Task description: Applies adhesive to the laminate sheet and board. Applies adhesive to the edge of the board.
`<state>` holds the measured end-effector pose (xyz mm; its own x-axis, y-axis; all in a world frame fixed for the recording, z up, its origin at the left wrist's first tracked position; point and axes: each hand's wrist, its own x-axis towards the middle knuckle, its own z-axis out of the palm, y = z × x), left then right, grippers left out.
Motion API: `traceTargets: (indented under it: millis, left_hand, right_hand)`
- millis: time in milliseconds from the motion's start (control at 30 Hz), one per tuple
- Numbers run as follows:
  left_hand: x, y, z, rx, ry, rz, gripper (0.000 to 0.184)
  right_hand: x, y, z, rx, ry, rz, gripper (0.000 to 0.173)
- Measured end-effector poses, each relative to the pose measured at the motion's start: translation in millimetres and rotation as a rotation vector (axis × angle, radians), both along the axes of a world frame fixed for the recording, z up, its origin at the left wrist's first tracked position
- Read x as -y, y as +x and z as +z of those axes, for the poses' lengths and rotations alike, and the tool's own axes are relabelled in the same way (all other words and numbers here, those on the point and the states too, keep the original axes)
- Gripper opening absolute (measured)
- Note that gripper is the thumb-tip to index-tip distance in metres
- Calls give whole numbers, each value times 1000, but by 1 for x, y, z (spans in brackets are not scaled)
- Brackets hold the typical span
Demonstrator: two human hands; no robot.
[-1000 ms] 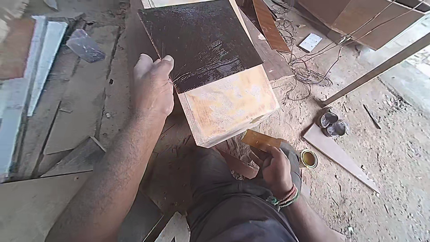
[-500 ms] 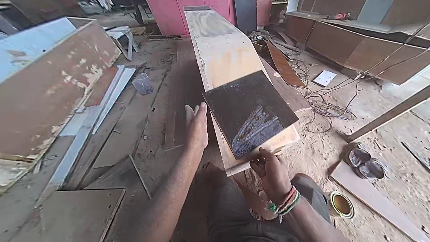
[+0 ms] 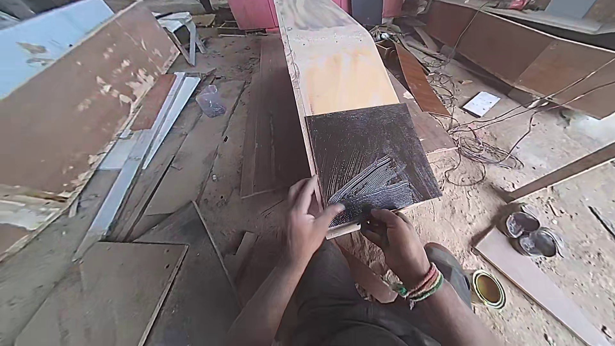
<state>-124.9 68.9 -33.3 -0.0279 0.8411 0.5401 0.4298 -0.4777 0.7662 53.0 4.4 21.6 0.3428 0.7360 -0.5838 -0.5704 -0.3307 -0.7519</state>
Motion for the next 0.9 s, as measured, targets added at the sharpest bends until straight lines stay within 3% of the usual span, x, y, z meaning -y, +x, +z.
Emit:
traceTargets:
  millis: [67, 133, 233, 367, 567, 767, 900]
  left_hand:
    - [17, 3, -16, -134, 42, -31, 110]
    - [22, 3, -33, -186, 93, -24, 118]
    - [22, 4, -43, -163, 180, 61, 104]
    - [29, 16, -37, -144, 175, 133, 95]
    - [54, 44, -36, -32, 157, 230, 64]
    - [60, 49, -26, 64, -14, 258, 75]
    - [61, 48, -13, -25, -92, 314, 67]
  right_hand:
    - [0, 3, 0, -8, -2, 13, 27]
    - [1, 4, -2, -13, 4, 27, 28]
    - [3, 2, -6, -6, 7, 47, 30]
    - [4, 4, -7, -1, 15, 56, 26]
    - [4, 9, -8, -10, -1, 83, 25]
    - [8, 19, -9, -10, 20, 146, 25]
    - [9, 24, -7, -16, 8, 163, 25]
